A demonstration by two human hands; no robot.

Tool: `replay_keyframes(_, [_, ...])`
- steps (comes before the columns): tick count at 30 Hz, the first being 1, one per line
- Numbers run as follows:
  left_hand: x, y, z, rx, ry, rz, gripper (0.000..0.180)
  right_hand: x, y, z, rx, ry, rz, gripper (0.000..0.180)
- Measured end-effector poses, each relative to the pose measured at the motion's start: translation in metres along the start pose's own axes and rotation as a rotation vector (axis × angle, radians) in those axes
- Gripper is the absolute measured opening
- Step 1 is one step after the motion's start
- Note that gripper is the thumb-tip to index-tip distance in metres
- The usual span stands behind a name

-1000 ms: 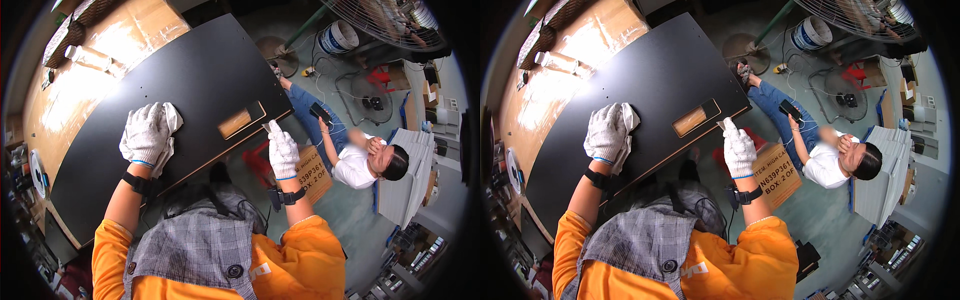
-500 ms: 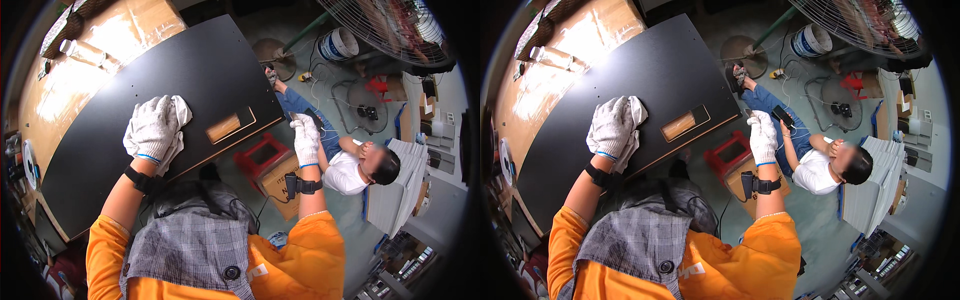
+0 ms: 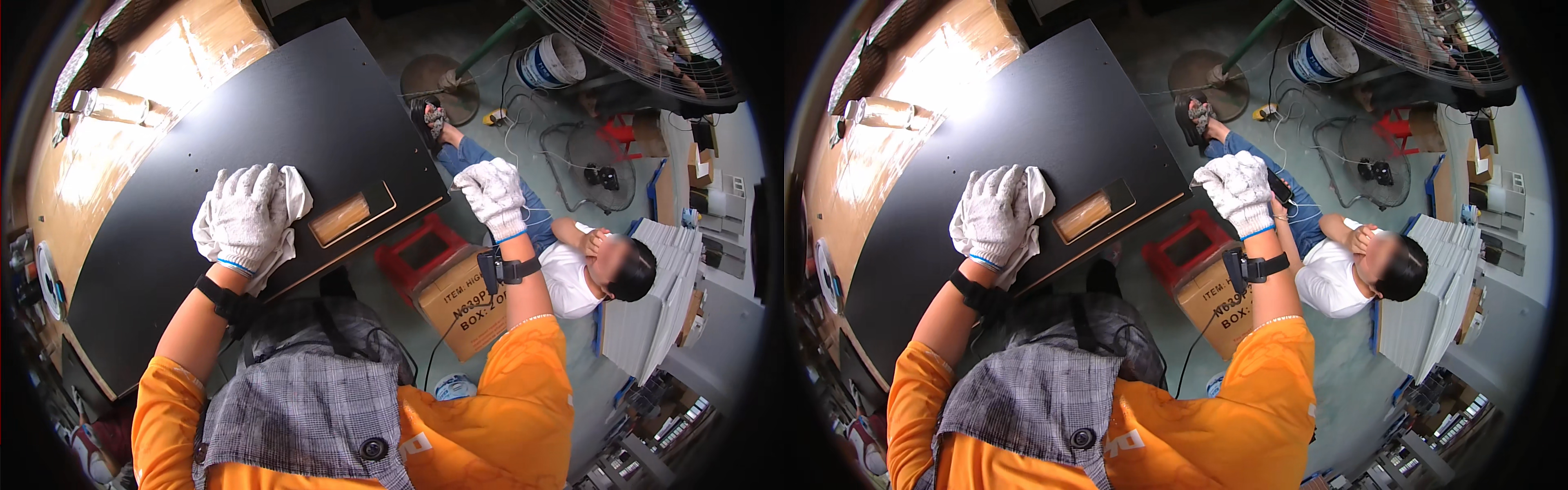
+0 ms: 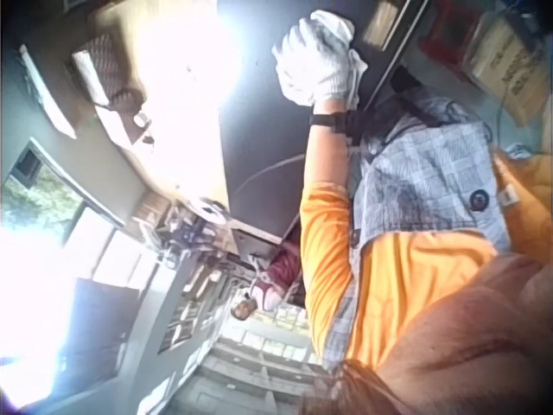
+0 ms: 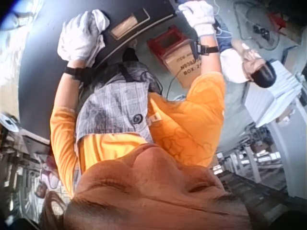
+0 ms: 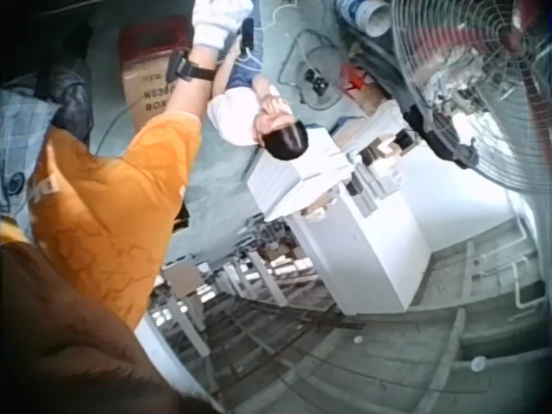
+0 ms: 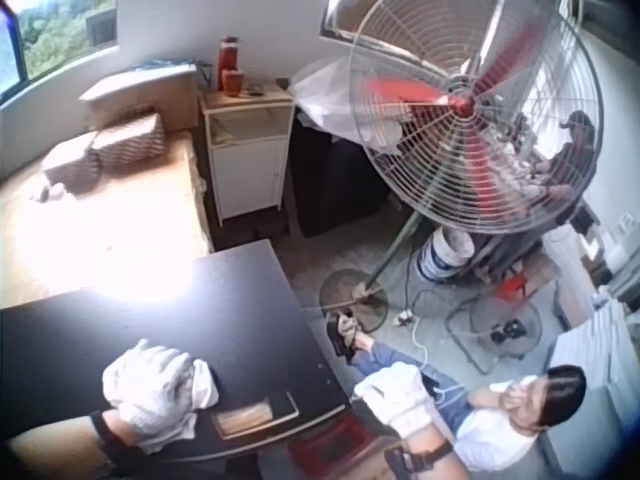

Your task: Cleaning and moving furniture panels in a factory environment.

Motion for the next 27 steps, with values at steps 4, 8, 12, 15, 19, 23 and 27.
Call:
replay_keyframes(4, [0.0, 0.0, -0.001, 0.001, -0.011, 0.016, 0.036, 0.006, -0.005, 0.0, -0.054, -0.003, -0.022, 0.012])
replay_keyframes(8, [0.001, -0.001, -0.002, 0.003, -0.011, 0.019, 0.036, 0.009, -0.006, 0.002, -0.143, 0.113, -0.096, 0.019])
replay_keyframes(12, [0.002, -0.001, -0.002, 0.002, -0.024, 0.039, 0.036, 0.007, -0.006, 0.007, -0.238, 0.107, -0.164, 0.029])
replay_keyframes(15, [0.002, -0.002, -0.002, 0.002, -0.028, 0.05, 0.036, 0.01, -0.003, 0.005, -0.25, 0.121, -0.182, 0.035])
replay_keyframes(19, [0.001, -0.003, -0.004, 0.013, -0.049, 0.049, 0.035, 0.003, -0.008, 0.008, -0.244, 0.1, -0.273, 0.038])
replay_keyframes(23, [0.004, -0.002, -0.003, 0.005, -0.048, 0.055, 0.035, 0.004, -0.005, 0.009, -0.278, 0.088, -0.259, 0.039])
replay_keyframes(27, [0.002, -0.003, -0.005, 0.01, -0.043, 0.055, 0.036, 0.006, -0.005, 0.008, -0.25, 0.098, -0.243, 0.041])
Point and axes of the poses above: each hand's wrist, its own y-axis away from the middle knuckle, its own x-axis out of the palm, z = x × y, the point moved 10 cm from there along -y, towards the middle knuckle, and after that the axes turned 13 degrees about -y, right-handed, at the moved point
